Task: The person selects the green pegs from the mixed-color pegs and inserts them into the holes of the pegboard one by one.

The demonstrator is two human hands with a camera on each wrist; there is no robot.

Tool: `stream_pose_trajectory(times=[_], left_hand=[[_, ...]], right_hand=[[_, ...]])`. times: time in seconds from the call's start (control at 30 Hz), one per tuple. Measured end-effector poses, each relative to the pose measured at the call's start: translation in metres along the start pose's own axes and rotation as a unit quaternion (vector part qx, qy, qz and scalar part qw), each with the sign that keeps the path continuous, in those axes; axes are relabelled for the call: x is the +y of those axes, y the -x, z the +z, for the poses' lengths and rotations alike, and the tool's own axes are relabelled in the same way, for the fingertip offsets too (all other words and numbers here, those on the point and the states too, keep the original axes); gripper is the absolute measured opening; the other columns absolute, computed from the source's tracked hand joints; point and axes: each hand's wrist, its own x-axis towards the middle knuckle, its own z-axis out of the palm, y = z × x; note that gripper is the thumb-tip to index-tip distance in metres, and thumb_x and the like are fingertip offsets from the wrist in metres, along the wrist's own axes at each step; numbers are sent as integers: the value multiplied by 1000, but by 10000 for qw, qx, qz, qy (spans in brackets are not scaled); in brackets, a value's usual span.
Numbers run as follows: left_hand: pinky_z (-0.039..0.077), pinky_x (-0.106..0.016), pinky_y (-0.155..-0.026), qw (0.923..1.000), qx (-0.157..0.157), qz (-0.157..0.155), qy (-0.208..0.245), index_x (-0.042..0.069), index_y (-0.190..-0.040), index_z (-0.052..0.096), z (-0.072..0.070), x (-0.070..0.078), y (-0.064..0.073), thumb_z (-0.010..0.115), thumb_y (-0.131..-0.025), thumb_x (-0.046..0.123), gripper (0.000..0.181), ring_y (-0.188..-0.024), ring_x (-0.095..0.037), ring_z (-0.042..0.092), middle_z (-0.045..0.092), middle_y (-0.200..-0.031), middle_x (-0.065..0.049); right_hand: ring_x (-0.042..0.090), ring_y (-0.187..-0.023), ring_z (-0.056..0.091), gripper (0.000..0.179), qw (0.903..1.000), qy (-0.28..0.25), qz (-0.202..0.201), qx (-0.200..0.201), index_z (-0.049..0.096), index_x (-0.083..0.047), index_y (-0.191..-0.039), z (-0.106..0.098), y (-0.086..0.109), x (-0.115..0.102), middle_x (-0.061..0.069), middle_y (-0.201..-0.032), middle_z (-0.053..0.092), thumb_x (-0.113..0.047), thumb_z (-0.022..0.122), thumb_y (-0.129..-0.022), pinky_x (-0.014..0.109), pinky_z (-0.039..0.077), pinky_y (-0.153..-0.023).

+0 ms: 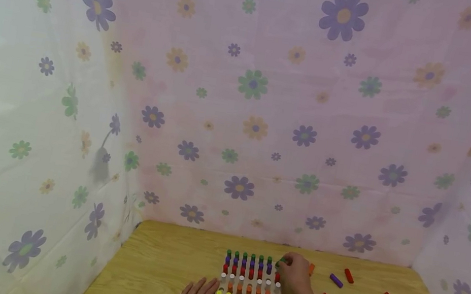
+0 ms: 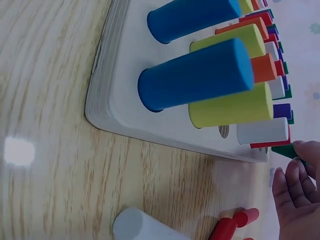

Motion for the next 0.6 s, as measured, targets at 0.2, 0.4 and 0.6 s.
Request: stream_pose_trajectory(times=[0.2,0.4,0.6], left_hand=[[33,-53,-119,10000,-19,1,12,30,-157,45,1,0,0,19,-111,54,58,-147,-23,41,46,-158,12],[34,-53,-118,10000,-31,-38,21,31,-157,45,-2,3,1,19,-111,54,58,-146,-24,41,46,-157,13],[34,-54,-118,10000,20,-36,7,32,-157,44,0,0,1,15,-110,56,60,-146,-23,41,45,-157,14]], right_hand=[[19,-76,60,16,10000,-35,1,9,72,10,-105,4,-2,3,8,-86,67,0,70,-93,32,52,-62],[17,-71,60,8,9998,-65,151,-148,73,6,-99,8,-4,4,7,-83,66,1,69,-93,32,53,-58],[18,-71,59,4,9998,151,101,-92,72,4,-92,11,-4,1,6,-80,66,0,72,-92,34,53,-59]])
